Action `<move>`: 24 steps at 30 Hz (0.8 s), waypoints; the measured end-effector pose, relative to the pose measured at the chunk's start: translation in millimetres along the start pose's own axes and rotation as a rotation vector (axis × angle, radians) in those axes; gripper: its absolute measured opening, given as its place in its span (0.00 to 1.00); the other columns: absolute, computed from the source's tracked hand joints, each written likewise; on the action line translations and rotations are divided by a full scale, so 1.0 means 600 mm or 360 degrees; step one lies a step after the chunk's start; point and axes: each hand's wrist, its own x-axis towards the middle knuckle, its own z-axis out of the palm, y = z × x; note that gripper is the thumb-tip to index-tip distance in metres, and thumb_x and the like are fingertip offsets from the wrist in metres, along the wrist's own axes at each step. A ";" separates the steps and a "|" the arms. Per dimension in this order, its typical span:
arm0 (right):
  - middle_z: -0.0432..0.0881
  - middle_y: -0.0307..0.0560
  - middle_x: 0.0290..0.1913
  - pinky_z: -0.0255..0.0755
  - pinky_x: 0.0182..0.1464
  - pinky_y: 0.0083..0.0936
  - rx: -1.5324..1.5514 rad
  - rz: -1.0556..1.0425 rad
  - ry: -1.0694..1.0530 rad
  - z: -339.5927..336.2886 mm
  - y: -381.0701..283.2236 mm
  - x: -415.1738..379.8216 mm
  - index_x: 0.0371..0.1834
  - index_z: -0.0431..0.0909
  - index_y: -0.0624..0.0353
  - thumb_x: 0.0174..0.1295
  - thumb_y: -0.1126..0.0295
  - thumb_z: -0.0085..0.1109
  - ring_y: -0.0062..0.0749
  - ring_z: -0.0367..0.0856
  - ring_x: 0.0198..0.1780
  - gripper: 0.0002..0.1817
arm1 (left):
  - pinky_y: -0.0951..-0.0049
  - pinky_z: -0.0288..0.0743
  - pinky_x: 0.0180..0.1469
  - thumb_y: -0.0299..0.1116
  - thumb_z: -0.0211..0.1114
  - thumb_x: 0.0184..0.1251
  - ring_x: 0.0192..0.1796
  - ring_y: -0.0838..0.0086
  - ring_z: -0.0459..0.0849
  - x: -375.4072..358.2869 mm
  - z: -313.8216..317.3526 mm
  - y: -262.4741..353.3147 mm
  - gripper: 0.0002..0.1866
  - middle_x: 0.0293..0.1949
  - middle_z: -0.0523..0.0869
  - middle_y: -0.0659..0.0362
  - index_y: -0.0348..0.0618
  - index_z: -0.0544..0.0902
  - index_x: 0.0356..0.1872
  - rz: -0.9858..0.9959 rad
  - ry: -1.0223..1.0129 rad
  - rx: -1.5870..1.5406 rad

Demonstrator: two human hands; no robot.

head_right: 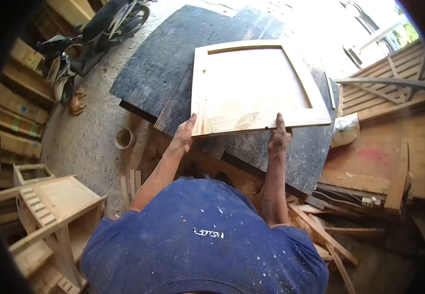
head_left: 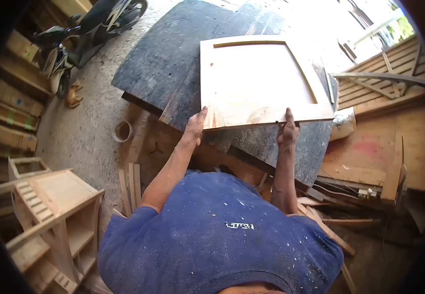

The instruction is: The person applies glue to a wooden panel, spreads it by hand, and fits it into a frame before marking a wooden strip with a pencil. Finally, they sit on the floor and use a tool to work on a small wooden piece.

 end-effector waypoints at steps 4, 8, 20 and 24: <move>0.82 0.43 0.57 0.81 0.53 0.37 0.0129 -0.0034 0.0084 0.004 0.041 -0.034 0.66 0.72 0.57 0.67 0.65 0.70 0.34 0.83 0.55 0.27 | 0.66 0.76 0.60 0.60 0.60 0.75 0.54 0.69 0.85 0.018 -0.028 0.009 0.36 0.55 0.86 0.53 0.33 0.77 0.64 0.0022 0.0012 0.0212; 0.81 0.42 0.59 0.80 0.54 0.37 0.0117 0.0010 0.0193 -0.004 0.055 -0.034 0.65 0.74 0.57 0.67 0.65 0.70 0.34 0.82 0.56 0.25 | 0.68 0.77 0.57 0.60 0.60 0.75 0.51 0.71 0.84 0.027 -0.054 0.011 0.35 0.52 0.87 0.54 0.33 0.78 0.61 -0.0015 -0.0067 0.0250; 0.84 0.50 0.53 0.71 0.60 0.28 -0.0301 -0.0841 -0.0311 0.174 -0.114 -0.068 0.59 0.78 0.72 0.70 0.67 0.67 0.31 0.79 0.55 0.21 | 0.73 0.79 0.37 0.52 0.61 0.78 0.36 0.76 0.87 -0.023 -0.123 -0.111 0.24 0.42 0.87 0.57 0.39 0.80 0.54 0.0160 0.0266 0.0298; 0.87 0.46 0.42 0.74 0.46 0.26 -0.0270 -0.0942 -0.0476 0.229 -0.173 -0.057 0.49 0.84 0.71 0.67 0.62 0.71 0.26 0.81 0.42 0.20 | 0.74 0.81 0.37 0.48 0.62 0.75 0.36 0.75 0.87 -0.128 -0.238 -0.208 0.21 0.42 0.88 0.57 0.40 0.82 0.53 0.0068 0.0349 0.0165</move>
